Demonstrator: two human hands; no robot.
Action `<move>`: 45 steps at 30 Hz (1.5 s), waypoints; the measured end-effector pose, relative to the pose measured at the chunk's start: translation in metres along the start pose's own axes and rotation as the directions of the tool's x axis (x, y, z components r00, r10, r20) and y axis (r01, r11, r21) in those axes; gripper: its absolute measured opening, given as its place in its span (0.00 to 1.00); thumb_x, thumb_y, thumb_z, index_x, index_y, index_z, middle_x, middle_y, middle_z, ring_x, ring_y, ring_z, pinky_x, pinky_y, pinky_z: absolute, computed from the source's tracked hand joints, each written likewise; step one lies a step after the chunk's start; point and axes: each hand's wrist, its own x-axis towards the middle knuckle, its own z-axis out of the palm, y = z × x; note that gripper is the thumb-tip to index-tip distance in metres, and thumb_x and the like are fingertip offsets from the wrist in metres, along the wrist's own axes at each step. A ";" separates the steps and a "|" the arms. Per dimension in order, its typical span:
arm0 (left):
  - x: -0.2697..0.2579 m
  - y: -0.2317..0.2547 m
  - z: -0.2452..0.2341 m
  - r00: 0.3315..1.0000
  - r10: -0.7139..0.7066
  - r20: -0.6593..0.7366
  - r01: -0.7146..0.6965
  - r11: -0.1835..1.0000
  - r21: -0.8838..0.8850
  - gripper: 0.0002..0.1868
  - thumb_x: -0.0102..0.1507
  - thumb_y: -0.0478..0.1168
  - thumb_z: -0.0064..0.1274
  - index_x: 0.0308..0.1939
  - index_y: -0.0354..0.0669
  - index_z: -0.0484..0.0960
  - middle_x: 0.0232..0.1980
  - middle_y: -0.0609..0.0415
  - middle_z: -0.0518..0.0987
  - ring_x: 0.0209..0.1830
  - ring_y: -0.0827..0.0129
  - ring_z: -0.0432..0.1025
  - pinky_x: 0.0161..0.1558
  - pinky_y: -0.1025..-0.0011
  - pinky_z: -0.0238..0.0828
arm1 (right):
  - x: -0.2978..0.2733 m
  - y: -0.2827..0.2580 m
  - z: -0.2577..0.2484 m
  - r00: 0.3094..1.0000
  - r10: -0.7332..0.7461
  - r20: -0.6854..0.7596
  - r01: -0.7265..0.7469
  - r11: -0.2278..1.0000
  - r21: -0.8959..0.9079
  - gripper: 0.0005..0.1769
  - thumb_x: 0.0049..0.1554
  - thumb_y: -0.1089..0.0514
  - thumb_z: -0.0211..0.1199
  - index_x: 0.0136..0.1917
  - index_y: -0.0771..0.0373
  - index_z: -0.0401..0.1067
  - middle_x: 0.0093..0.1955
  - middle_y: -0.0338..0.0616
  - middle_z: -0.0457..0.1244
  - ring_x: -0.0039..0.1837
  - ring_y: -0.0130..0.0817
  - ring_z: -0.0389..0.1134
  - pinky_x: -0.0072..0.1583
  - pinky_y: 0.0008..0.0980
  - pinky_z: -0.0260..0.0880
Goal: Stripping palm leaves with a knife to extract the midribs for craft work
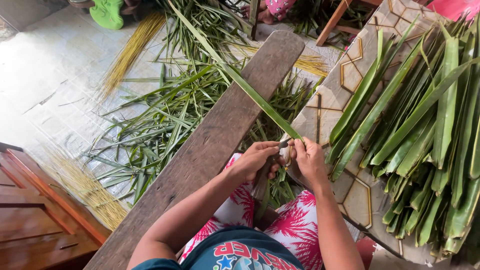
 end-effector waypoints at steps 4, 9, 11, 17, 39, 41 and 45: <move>-0.003 0.002 0.002 1.000 -0.027 -0.002 0.027 0.999 -0.023 0.21 0.66 0.33 0.43 0.62 0.29 0.67 0.31 0.38 0.75 0.17 0.67 0.65 0.14 0.69 0.64 | -0.007 -0.010 0.004 0.999 -0.025 -0.048 0.017 0.987 -0.160 0.14 0.63 0.52 0.52 0.40 0.55 0.76 0.27 0.43 0.65 0.35 0.40 0.66 0.42 0.36 0.67; 0.005 -0.005 -0.008 0.999 -0.041 -0.031 0.040 0.998 -0.044 0.19 0.65 0.33 0.45 0.59 0.27 0.69 0.29 0.39 0.74 0.17 0.67 0.65 0.14 0.70 0.63 | -0.015 -0.019 0.012 0.992 -0.066 -0.112 0.029 0.953 -0.302 0.16 0.64 0.51 0.50 0.40 0.56 0.73 0.29 0.46 0.66 0.40 0.50 0.70 0.46 0.46 0.70; 0.010 -0.009 -0.011 0.997 -0.053 -0.059 0.051 0.998 -0.041 0.18 0.65 0.33 0.45 0.57 0.26 0.70 0.28 0.41 0.74 0.16 0.67 0.65 0.13 0.69 0.62 | -0.015 -0.005 0.018 0.970 -0.170 -0.175 0.073 0.887 -0.455 0.15 0.65 0.49 0.50 0.41 0.53 0.72 0.32 0.48 0.66 0.41 0.52 0.70 0.45 0.47 0.70; -0.002 -0.004 -0.004 0.995 -0.038 -0.090 0.032 0.997 -0.070 0.20 0.65 0.33 0.45 0.58 0.21 0.65 0.27 0.41 0.73 0.15 0.69 0.64 0.12 0.69 0.61 | -0.012 0.025 0.036 0.901 -0.388 -0.196 0.144 0.693 -0.706 0.14 0.66 0.46 0.48 0.47 0.51 0.71 0.36 0.43 0.66 0.42 0.42 0.71 0.43 0.41 0.73; 0.032 0.000 -0.022 0.989 0.021 -0.147 -0.031 0.997 -0.070 0.21 0.63 0.31 0.49 0.59 0.25 0.68 0.27 0.39 0.76 0.17 0.65 0.71 0.16 0.68 0.69 | -0.019 -0.007 0.026 0.967 -0.245 -0.076 0.151 0.782 -0.604 0.09 0.57 0.45 0.57 0.38 0.47 0.69 0.34 0.35 0.64 0.42 0.42 0.70 0.44 0.46 0.72; 0.036 -0.007 -0.028 0.989 -0.005 -0.147 -0.004 0.998 -0.066 0.21 0.63 0.32 0.50 0.59 0.28 0.69 0.27 0.39 0.77 0.17 0.63 0.72 0.16 0.64 0.72 | -0.016 -0.013 0.025 0.992 -0.118 0.053 0.123 0.738 -0.663 0.14 0.58 0.45 0.54 0.52 0.52 0.71 0.47 0.41 0.67 0.51 0.45 0.71 0.51 0.48 0.72; 0.035 -0.007 -0.030 0.991 -0.035 -0.126 0.031 0.999 -0.028 0.21 0.64 0.33 0.49 0.60 0.31 0.70 0.26 0.38 0.78 0.16 0.63 0.72 0.15 0.64 0.71 | -0.010 -0.001 0.034 0.982 -0.167 0.094 0.185 0.707 -0.683 0.15 0.62 0.44 0.50 0.49 0.54 0.70 0.44 0.46 0.66 0.50 0.51 0.70 0.49 0.52 0.72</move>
